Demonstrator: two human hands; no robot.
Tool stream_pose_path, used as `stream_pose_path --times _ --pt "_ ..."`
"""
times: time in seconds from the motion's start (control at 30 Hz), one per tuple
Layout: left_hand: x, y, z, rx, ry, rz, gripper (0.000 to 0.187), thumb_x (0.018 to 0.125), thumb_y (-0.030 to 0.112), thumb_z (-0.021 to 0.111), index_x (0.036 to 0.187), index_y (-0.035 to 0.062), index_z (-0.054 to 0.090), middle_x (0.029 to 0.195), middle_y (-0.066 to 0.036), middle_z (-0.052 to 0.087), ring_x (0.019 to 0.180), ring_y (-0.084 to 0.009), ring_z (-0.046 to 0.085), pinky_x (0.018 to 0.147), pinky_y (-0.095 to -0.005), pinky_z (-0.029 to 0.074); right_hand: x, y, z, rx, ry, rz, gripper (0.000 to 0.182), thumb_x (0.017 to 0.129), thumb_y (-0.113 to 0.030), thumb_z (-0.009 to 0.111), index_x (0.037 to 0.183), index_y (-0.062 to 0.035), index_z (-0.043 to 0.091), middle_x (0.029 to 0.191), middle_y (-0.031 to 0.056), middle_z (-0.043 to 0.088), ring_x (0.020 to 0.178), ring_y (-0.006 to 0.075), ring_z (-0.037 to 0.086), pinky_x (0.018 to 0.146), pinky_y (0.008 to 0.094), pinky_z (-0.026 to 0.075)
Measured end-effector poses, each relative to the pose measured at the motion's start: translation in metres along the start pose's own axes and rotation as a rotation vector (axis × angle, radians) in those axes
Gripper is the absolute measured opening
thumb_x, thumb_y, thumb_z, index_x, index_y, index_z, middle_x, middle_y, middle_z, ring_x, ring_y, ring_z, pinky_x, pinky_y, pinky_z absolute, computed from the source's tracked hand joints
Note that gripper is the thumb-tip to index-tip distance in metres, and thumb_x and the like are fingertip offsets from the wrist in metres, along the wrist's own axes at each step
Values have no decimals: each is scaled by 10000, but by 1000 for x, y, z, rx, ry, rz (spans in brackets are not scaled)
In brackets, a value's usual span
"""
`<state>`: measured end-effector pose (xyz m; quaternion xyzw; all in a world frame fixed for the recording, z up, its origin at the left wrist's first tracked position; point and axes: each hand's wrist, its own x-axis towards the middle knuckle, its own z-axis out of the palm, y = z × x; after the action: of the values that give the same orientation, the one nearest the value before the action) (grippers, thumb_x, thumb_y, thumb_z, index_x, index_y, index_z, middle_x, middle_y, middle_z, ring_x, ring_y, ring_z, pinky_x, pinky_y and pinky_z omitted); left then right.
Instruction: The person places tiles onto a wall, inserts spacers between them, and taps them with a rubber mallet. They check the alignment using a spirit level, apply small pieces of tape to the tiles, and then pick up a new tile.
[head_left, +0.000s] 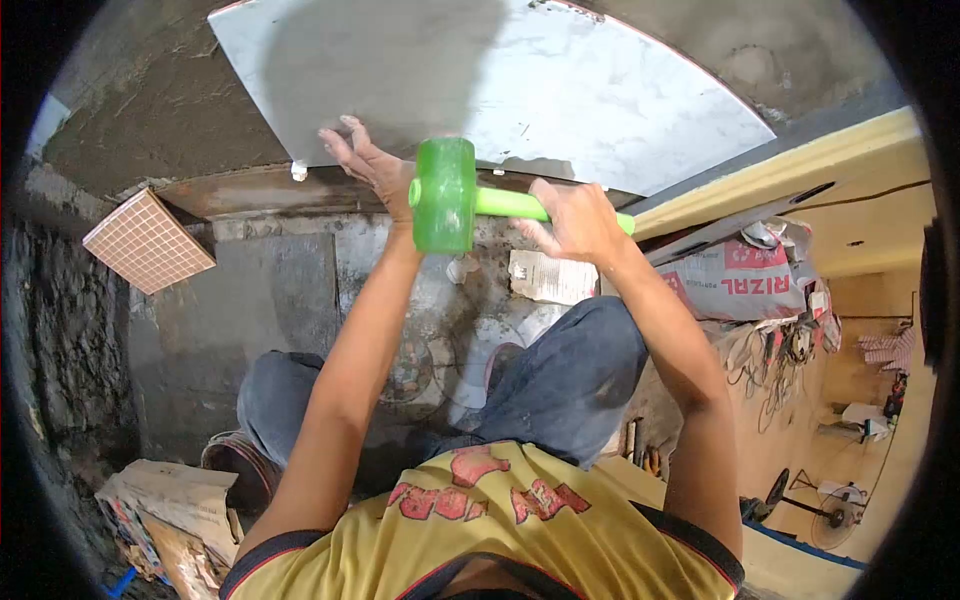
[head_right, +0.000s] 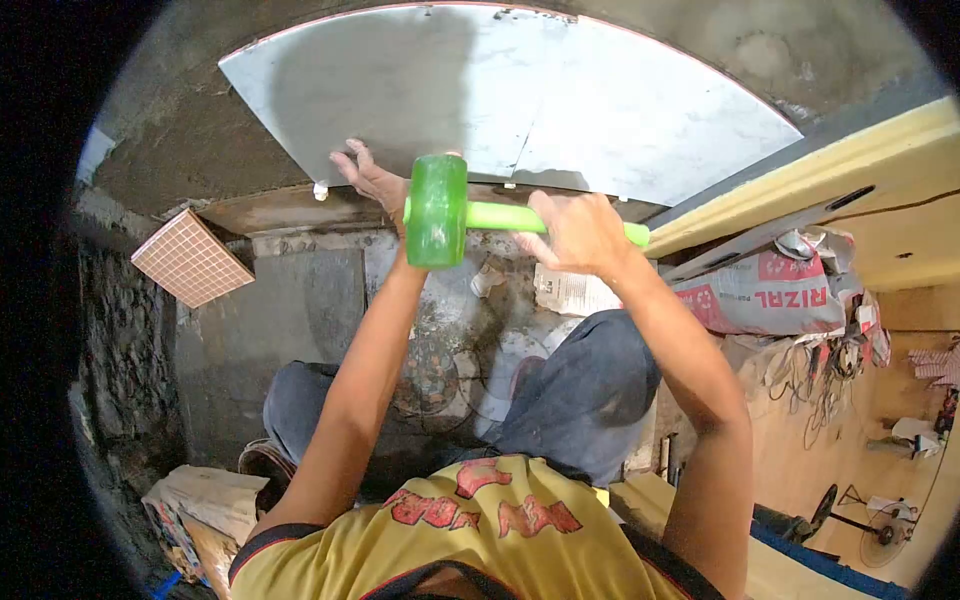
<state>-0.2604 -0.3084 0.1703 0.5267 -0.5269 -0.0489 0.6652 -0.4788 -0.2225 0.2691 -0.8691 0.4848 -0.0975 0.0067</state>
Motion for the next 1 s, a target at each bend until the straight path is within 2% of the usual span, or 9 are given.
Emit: stream_pose_path --times 0.17,0.27,0.37,0.4,0.77,0.8,0.87,0.93,1.0 --pt "1 -5 3 110 -20 -17 1102 798 465 799 1569 78 113 1585 -340 -49 1493 -487 -32 1187 -616 78 5 3 -2 4 -61 189 504 924 -548 592 921 -45 569 626 200 601 612 432 629 589 512 497" --pt "3 9 -5 98 -78 -40 1057 844 463 750 1598 150 80 1590 -339 -82 1491 -506 -51 1179 -635 57 5 -6 -21 91 35 83 469 907 -499 623 883 -34 567 779 205 655 700 433 640 611 530 493" --pt "0 3 -1 114 -88 -22 1063 846 451 749 1601 142 67 1579 -363 -101 1479 -537 -58 1169 -649 57 11 8 -28 33 80 40 467 912 -498 616 892 -35 561 764 203 650 685 434 633 614 524 493" --pt "3 17 -5 55 -88 -38 1070 835 456 755 1598 135 77 1568 -387 -96 1472 -557 -59 1161 -661 63 19 5 -40 30 -14 174 463 915 -496 614 906 -37 553 759 202 650 685 434 633 620 521 492" --pt "-3 -14 7 215 -131 68 1106 815 438 780 1596 132 57 1578 -375 -124 1444 -611 -94 1147 -701 86 25 -10 -65 -49 41 57 470 923 -498 608 921 -32 545 762 227 663 707 440 647 625 536 496" --pt "-2 -6 3 208 -134 62 1083 825 438 770 1594 131 72 1581 -372 -109 1443 -614 -86 1151 -700 83 32 -13 -77 -75 -61 135 449 927 -473 608 922 -29 540 763 233 666 714 440 649 627 540 495" --pt "1 7 0 237 -99 140 906 864 408 733 1540 117 206 1591 -335 -1 1455 -590 -40 1156 -704 90 31 -20 -80 -53 -6 104 433 928 -459 608 920 -32 541 767 227 668 703 440 647 623 542 494" --pt "6 12 -1 331 -7 302 621 922 348 678 1436 91 443 1602 -268 186 1482 -535 36 1161 -715 108 34 -22 -76 -49 49 12 405 927 -437 607 917 -38 539 775 218 673 676 440 640 599 541 490" --pt "5 20 -3 136 29 181 743 877 402 719 1474 113 385 1593 -304 120 1476 -545 -6 1163 -712 85 38 -35 -84 -74 14 -65 402 928 -436 606 915 -41 538 782 217 674 659 439 635 585 541 486"
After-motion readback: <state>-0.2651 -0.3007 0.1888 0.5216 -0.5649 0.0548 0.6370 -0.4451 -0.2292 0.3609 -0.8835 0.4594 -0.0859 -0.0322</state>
